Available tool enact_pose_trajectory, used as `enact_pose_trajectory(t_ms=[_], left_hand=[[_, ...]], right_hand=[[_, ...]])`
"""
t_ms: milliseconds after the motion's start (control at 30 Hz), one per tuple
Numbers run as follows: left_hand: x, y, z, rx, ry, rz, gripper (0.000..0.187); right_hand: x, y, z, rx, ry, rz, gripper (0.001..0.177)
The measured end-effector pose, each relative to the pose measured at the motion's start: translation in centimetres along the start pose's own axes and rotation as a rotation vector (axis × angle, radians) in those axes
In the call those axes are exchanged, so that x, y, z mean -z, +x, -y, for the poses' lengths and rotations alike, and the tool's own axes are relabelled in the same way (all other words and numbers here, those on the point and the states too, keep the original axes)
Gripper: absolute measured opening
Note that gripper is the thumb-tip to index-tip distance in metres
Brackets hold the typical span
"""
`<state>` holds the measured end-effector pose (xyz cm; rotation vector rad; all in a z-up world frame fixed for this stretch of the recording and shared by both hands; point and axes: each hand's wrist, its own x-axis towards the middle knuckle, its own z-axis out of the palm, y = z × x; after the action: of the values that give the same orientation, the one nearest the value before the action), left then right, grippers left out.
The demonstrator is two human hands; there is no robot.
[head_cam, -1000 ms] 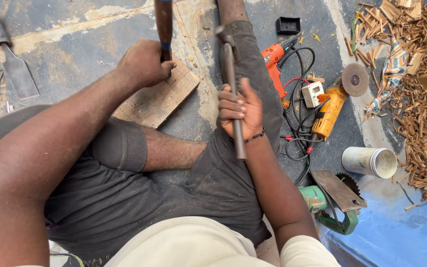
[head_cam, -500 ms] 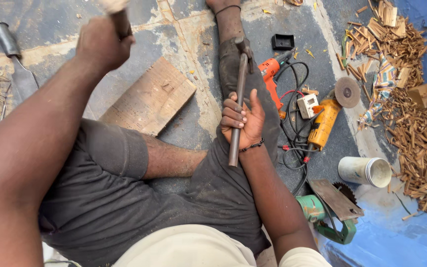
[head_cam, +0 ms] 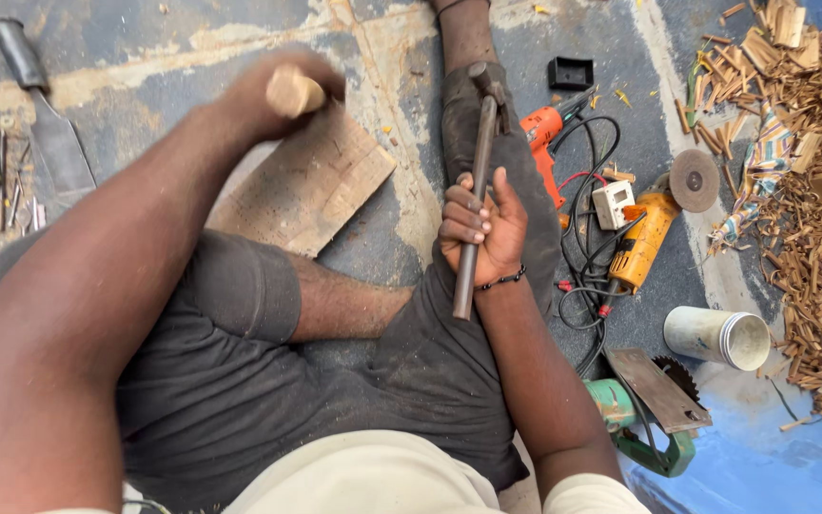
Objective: The person sits on the floor and uses a chisel and hammer to carve a rectangular recess into a small wooden block. They repeatedly position the chisel and strike it with the hammer to remove wood chips, gradually deepening the carved area.
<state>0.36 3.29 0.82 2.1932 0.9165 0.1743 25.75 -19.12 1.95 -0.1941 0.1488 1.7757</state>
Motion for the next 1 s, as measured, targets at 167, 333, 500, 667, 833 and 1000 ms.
enact_pose_trajectory(t_ms=[167,333,500,667,833,1000], left_hand=[[0.4,0.8,0.6,-0.013,0.125,-0.048,0.010],[-1.1,-1.0,-1.4,0.006,0.063,0.192,0.010],[-1.6,-0.9,-2.0,0.124,0.080,0.183,0.011],[-3.3,-0.6,-0.2,-0.034,-0.075,-0.036,0.004],[-5.0,0.0,1.5,-0.159,-0.236,-0.081,0.007],[-3.9,-3.6,0.6,-0.233,-0.089,0.018,0.017]], right_hand=[[-0.2,0.1,-0.2,-0.015,-0.019,0.001,0.038],[-0.2,-0.2,0.0,-0.031,-0.010,-0.005,0.038],[0.2,0.1,0.2,-0.054,-0.026,-0.007,0.036],[0.0,0.1,0.0,-0.041,-0.022,-0.014,0.036],[-0.4,-0.2,-0.1,-0.007,-0.004,-0.018,0.035],[-0.5,-0.3,-0.1,-0.020,-0.007,-0.018,0.033]])
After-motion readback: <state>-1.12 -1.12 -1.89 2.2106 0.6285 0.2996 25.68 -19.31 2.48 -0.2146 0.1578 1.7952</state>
